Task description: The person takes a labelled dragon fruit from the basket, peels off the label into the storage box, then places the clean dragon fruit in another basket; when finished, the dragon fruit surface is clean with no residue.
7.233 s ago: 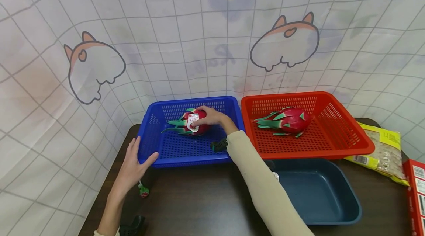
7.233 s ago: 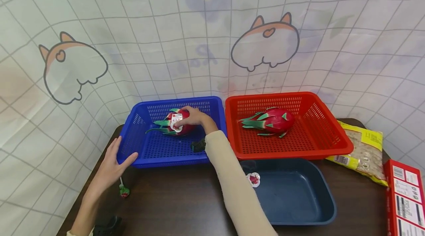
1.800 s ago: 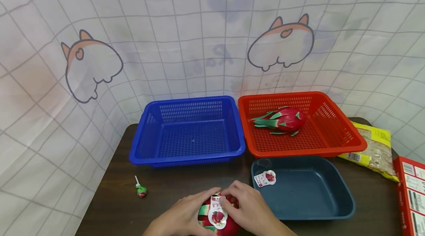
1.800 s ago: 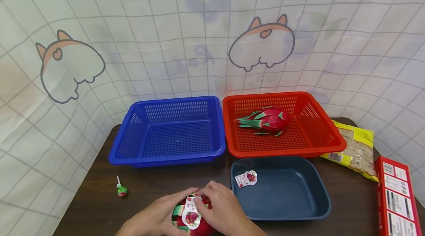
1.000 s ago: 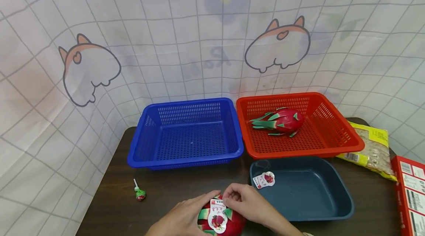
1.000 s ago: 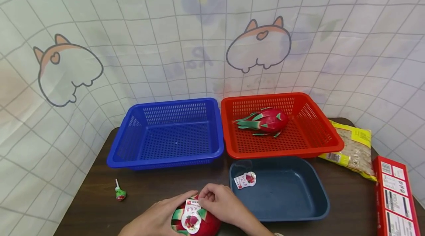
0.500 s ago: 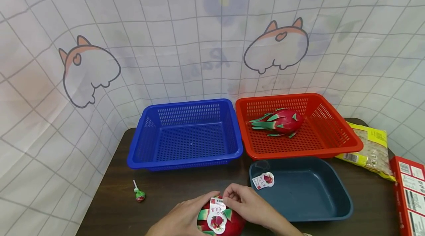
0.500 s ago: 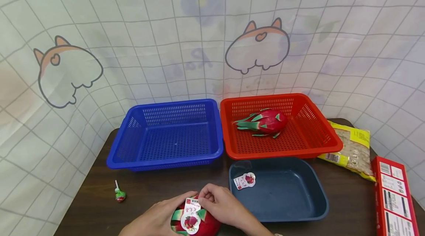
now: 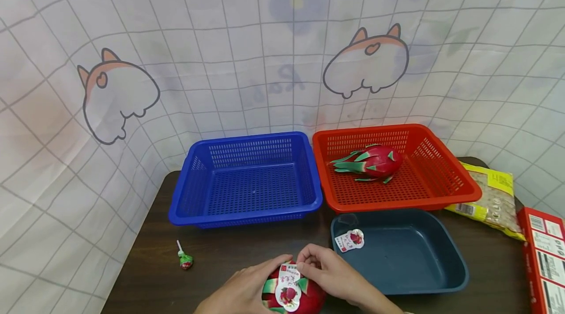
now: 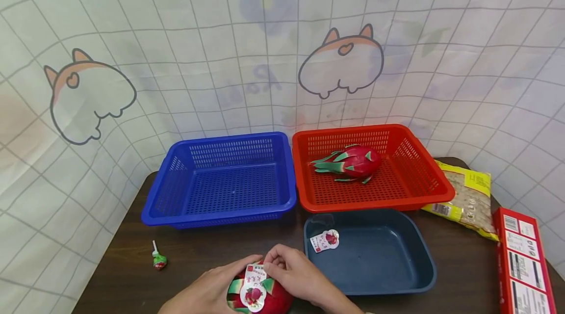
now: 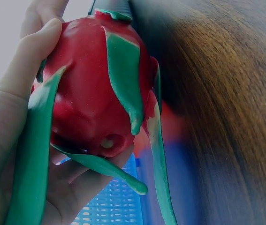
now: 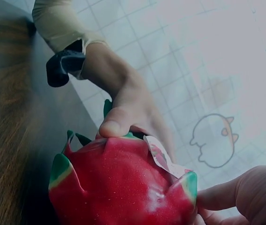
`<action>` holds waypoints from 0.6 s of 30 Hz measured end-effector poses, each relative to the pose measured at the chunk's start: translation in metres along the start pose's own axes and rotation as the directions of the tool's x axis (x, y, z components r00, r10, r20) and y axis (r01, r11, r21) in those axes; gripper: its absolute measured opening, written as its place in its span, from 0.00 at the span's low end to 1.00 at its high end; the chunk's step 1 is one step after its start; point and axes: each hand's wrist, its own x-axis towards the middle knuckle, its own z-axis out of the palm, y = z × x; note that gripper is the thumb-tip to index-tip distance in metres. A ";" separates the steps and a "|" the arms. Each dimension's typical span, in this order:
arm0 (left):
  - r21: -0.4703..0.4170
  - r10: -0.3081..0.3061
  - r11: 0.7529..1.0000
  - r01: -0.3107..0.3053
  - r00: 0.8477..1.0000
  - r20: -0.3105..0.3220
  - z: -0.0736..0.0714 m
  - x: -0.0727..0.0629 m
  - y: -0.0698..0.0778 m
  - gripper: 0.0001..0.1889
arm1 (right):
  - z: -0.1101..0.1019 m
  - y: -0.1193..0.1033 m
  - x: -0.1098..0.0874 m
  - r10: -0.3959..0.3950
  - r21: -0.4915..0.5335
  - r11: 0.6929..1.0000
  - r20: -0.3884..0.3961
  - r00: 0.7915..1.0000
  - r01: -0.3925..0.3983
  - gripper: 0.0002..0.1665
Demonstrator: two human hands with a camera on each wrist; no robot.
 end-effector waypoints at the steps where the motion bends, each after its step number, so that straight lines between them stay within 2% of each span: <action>1: 0.000 -0.003 1.000 0.003 1.000 0.000 0.000 0.000 0.000 0.47 | 0.000 0.000 0.000 -0.001 0.009 1.000 0.003 1.000 0.001 0.11; 11: 0.011 0.040 0.999 -0.040 0.999 -0.008 -0.001 0.000 -0.001 0.46 | -0.001 0.002 0.001 0.016 0.125 0.992 -0.001 1.000 -0.016 0.14; 13: -0.007 0.034 0.999 -0.034 0.999 -0.009 -0.001 0.000 -0.001 0.46 | -0.002 0.000 0.001 0.022 0.199 0.980 -0.004 1.000 -0.021 0.13; 16: 0.009 0.059 0.998 -0.059 0.998 -0.021 0.000 -0.002 -0.002 0.46 | -0.007 -0.002 -0.001 0.034 0.344 0.939 0.000 0.999 -0.032 0.12; 18: -0.001 0.063 0.998 -0.063 0.998 -0.022 0.000 -0.001 -0.001 0.46 | -0.013 -0.004 -0.003 0.029 0.391 0.920 -0.008 1.000 -0.024 0.12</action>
